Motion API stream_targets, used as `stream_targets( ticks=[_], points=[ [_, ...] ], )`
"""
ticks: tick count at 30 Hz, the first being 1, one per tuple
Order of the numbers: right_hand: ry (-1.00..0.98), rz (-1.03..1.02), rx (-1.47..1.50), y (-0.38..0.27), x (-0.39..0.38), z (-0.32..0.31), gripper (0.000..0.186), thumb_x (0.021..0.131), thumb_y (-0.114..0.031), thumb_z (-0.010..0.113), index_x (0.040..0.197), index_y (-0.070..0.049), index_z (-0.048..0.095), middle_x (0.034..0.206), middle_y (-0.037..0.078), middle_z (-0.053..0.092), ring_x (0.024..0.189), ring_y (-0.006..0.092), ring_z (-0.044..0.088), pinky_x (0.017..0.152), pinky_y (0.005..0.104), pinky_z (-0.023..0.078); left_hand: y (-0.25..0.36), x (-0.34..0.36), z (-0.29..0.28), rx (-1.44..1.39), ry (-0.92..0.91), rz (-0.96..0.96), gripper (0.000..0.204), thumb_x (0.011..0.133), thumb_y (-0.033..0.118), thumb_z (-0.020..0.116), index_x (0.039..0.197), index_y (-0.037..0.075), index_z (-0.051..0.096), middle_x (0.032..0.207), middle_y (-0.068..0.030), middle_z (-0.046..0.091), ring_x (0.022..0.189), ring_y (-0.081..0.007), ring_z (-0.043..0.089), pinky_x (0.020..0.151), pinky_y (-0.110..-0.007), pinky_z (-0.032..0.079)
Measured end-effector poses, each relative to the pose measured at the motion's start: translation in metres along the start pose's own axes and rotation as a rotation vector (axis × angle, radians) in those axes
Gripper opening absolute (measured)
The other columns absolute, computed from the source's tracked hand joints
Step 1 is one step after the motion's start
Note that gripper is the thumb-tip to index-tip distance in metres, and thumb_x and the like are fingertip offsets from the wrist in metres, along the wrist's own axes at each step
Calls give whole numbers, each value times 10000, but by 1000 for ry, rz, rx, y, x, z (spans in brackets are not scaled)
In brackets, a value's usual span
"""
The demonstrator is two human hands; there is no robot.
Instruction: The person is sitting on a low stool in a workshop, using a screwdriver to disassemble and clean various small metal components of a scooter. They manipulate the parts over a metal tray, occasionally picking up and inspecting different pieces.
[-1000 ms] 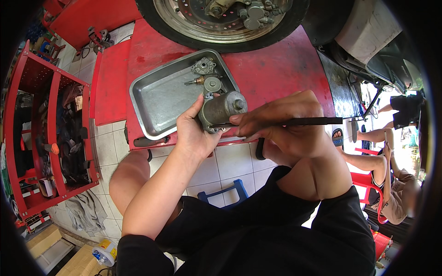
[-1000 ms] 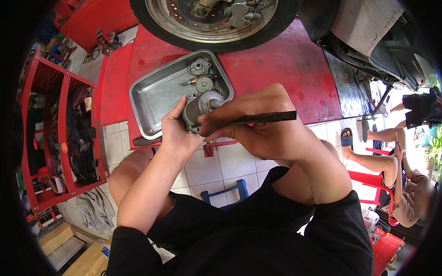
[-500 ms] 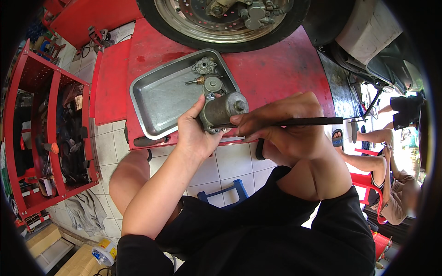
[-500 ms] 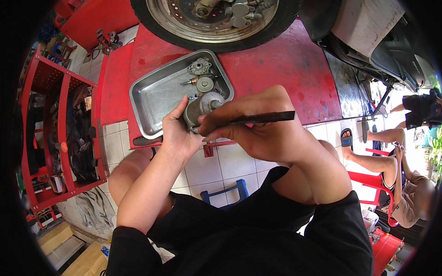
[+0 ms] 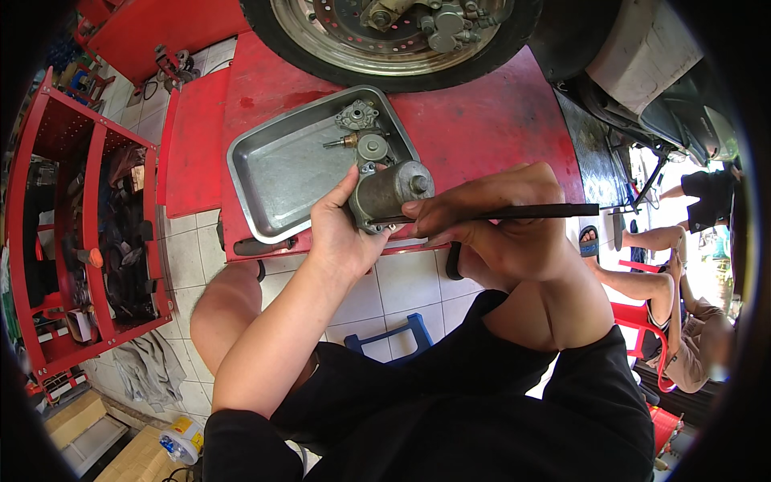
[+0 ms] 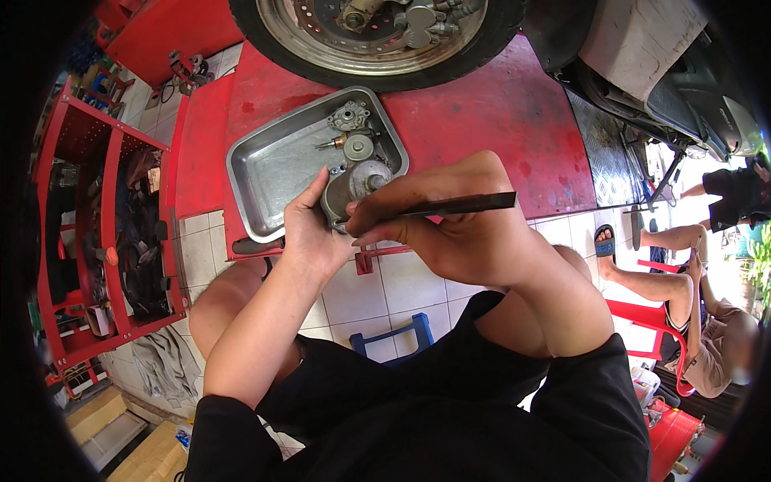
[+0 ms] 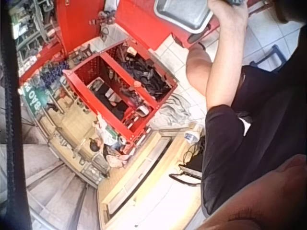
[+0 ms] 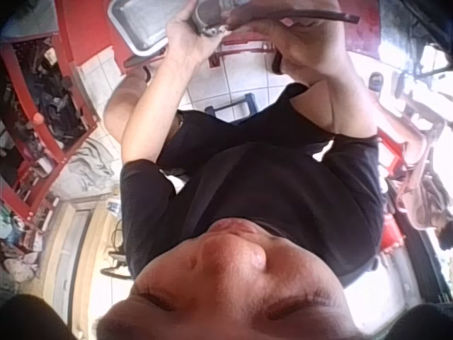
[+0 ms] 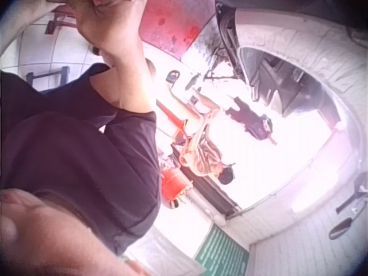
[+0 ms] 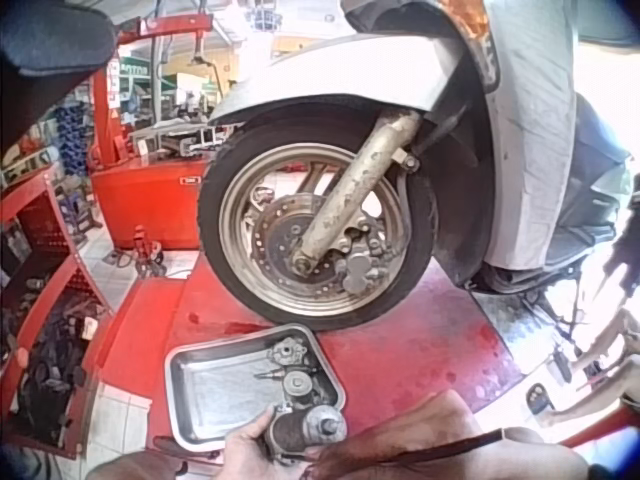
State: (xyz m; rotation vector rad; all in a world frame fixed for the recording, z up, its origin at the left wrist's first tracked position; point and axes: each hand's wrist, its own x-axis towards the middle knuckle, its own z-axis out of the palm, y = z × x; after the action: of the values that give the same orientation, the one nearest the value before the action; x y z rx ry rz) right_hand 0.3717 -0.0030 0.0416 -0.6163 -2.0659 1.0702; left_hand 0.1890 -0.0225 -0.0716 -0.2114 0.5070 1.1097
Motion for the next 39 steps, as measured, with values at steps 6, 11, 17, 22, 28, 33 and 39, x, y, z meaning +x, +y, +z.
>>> stream_targets(
  ticks=[6, 11, 17, 22, 28, 33, 39],
  points=[
    [-26, -1, 23, 1, -1, -3, 218, 772, 176, 688, 954, 63, 728, 875, 159, 757, 844, 224, 757, 781, 313, 608, -1, 0, 2, 6, 15, 10, 341, 1022, 322, 482, 1205, 56, 590, 1204, -111, 652, 1165, -284, 603, 1035, -484, 426],
    [-73, -60, -95, 0, 1, -9, 228, 742, 167, 702, 940, 59, 730, 875, 150, 758, 826, 222, 757, 757, 317, 608, 1, 2, -2, -17, -24, 15, 350, 1017, 328, 492, 1217, 55, 578, 1186, -110, 650, 1169, -287, 596, 1039, -504, 419],
    [21, -5, 0, -10, -2, -16, 220, 727, 111, 747, 936, 43, 739, 846, 127, 757, 791, 235, 757, 722, 316, 606, -1, 0, 3, -103, -67, -30, 404, 973, 335, 558, 1227, 26, 611, 1237, -180, 640, 1188, -348, 589, 1058, -483, 438],
    [-35, -187, -45, -7, -5, -20, 225, 711, 71, 757, 933, 46, 728, 837, 134, 753, 790, 269, 758, 711, 339, 617, -2, 0, 6, -91, -86, -22, 391, 976, 332, 564, 1209, 22, 602, 1205, -154, 642, 1165, -333, 590, 1037, -485, 442],
    [-152, -334, -76, -5, -2, -17, 255, 907, -142, 703, 926, 110, 669, 804, 221, 726, 788, 411, 743, 650, 461, 635, 0, 3, -3, -142, -167, -33, 407, 989, 342, 536, 1203, 1, 602, 1228, -181, 625, 1156, -362, 591, 1013, -481, 463],
    [-140, -297, -64, -6, -4, -13, 168, 855, -78, 696, 922, 75, 683, 843, 207, 733, 824, 382, 746, 670, 417, 630, 0, 2, -3, -128, -200, -36, 397, 1002, 355, 513, 1190, 15, 593, 1248, -174, 612, 1150, -350, 594, 1005, -479, 469],
    [-135, -204, -49, -21, -3, -11, 207, 718, 77, 700, 921, 41, 694, 878, 177, 733, 842, 341, 747, 741, 389, 621, 0, -1, -2, -119, -217, -19, 389, 995, 365, 527, 1178, 28, 593, 1235, -158, 611, 1166, -337, 590, 999, -469, 484]
  ],
)
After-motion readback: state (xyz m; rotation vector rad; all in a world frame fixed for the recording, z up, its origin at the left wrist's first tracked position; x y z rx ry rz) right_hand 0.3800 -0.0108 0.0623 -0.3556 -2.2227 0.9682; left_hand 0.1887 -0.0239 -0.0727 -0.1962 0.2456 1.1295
